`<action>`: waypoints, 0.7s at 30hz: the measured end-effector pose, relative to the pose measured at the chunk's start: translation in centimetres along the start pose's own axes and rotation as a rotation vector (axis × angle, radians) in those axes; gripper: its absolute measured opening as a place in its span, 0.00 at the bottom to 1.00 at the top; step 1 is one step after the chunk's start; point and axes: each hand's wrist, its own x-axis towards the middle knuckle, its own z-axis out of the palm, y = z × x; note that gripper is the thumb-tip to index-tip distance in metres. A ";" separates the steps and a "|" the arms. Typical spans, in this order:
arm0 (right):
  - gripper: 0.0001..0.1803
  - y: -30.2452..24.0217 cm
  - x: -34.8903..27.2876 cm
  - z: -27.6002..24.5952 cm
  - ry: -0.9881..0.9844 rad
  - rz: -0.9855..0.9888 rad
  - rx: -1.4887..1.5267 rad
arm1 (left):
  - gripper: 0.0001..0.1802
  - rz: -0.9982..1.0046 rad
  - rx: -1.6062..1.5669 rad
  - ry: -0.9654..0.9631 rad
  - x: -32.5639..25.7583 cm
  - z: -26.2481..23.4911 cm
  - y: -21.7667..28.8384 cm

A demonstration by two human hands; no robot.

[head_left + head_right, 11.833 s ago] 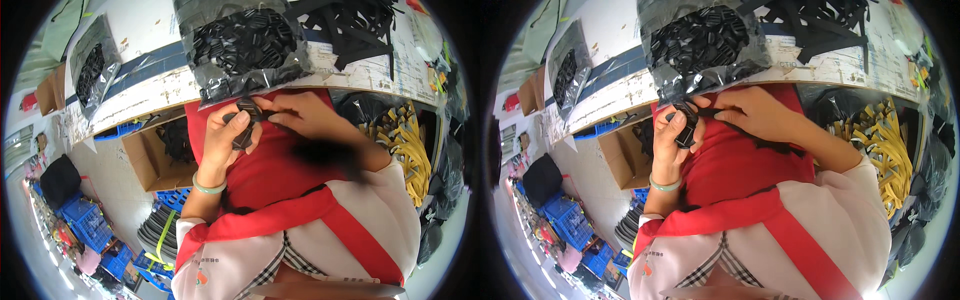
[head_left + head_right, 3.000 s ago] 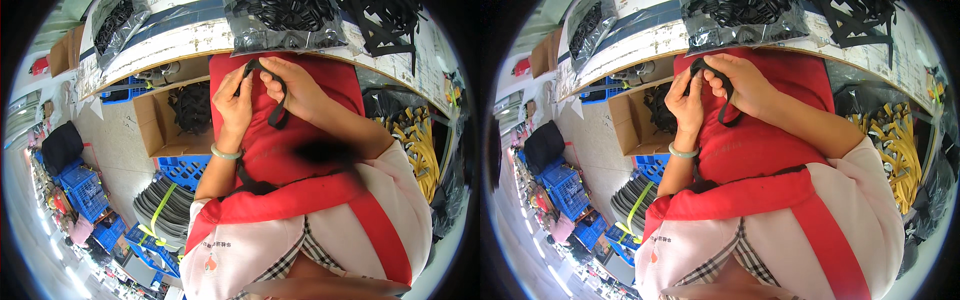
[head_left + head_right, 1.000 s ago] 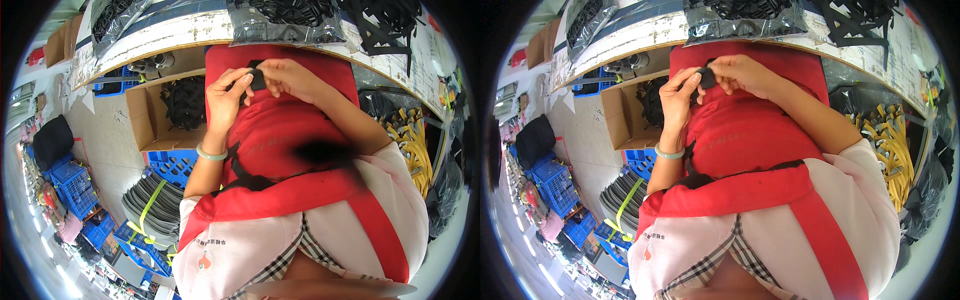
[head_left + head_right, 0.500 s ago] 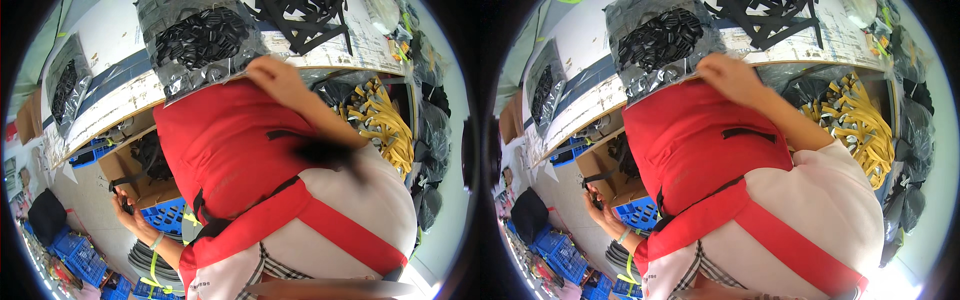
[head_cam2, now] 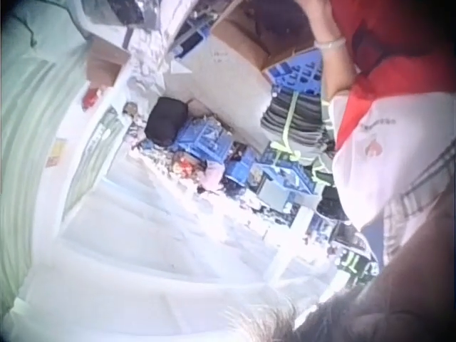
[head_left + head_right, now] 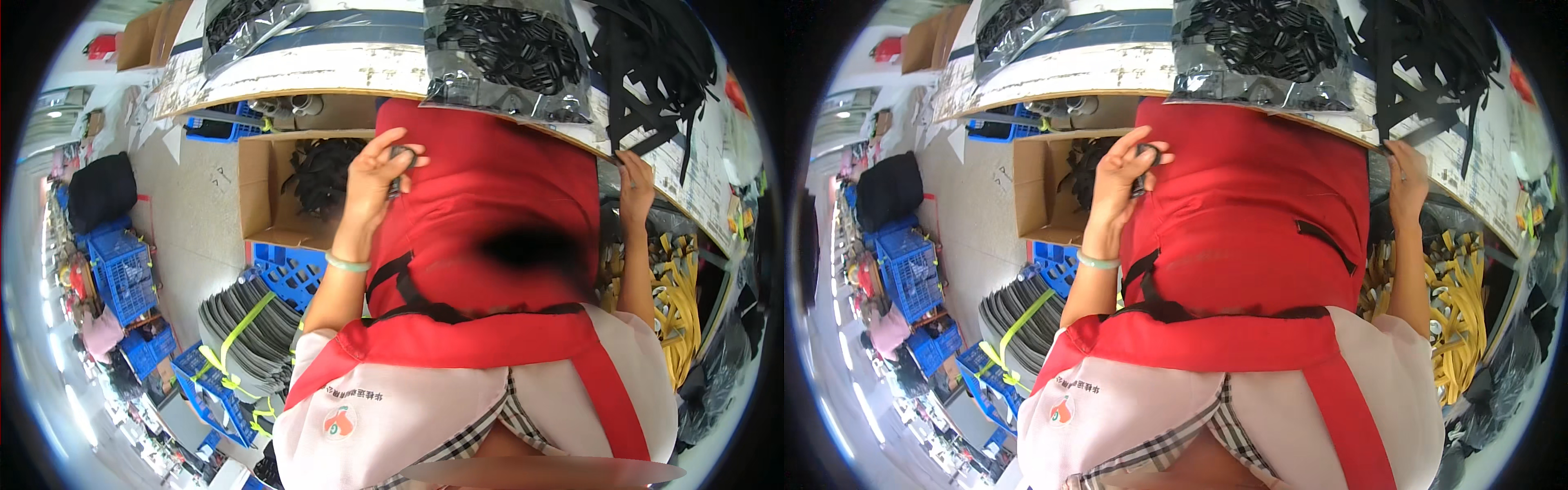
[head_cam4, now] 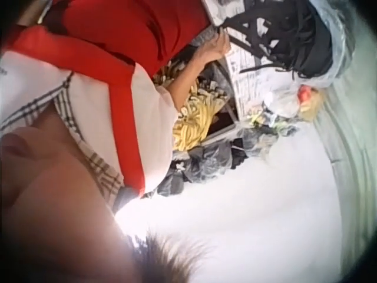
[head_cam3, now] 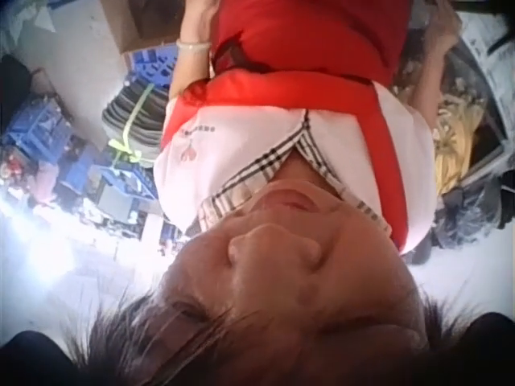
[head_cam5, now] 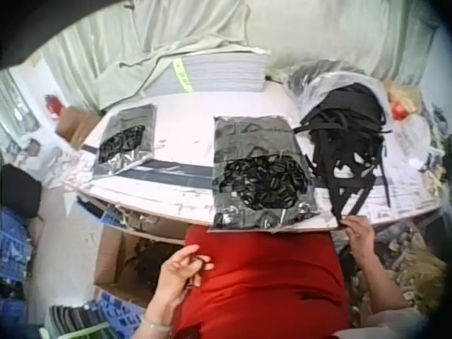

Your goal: Assembling plastic buckles onto black nylon straps at a factory workstation.

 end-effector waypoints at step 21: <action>0.08 -22.5 4.9 7.7 -0.784 0.132 0.971 | 0.07 -0.001 -0.022 -0.061 -1.0 4.0 -4.3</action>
